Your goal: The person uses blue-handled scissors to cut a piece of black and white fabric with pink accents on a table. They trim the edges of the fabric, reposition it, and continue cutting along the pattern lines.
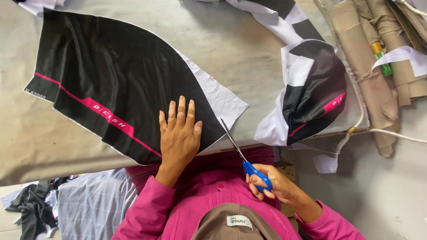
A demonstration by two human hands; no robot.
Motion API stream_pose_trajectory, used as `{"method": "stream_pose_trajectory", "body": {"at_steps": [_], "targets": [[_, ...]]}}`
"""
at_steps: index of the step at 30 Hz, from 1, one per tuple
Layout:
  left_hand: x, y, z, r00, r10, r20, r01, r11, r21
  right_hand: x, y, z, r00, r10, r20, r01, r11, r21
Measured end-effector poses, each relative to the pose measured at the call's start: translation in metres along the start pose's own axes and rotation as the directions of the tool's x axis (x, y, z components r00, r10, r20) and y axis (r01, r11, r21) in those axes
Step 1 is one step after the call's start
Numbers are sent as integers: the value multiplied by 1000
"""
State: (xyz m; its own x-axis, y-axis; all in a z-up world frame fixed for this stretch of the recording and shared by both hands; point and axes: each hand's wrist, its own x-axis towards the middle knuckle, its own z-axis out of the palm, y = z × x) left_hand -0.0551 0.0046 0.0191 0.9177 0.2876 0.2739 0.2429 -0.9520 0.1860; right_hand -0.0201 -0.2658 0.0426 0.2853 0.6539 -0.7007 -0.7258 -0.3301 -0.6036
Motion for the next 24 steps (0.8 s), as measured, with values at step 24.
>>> {"method": "stream_pose_trajectory", "body": {"at_steps": [24], "targets": [[5,2,-4,1000,-9,4,9,999,34,1,0,-4,984,121,-132,-128,991,-43]]}}
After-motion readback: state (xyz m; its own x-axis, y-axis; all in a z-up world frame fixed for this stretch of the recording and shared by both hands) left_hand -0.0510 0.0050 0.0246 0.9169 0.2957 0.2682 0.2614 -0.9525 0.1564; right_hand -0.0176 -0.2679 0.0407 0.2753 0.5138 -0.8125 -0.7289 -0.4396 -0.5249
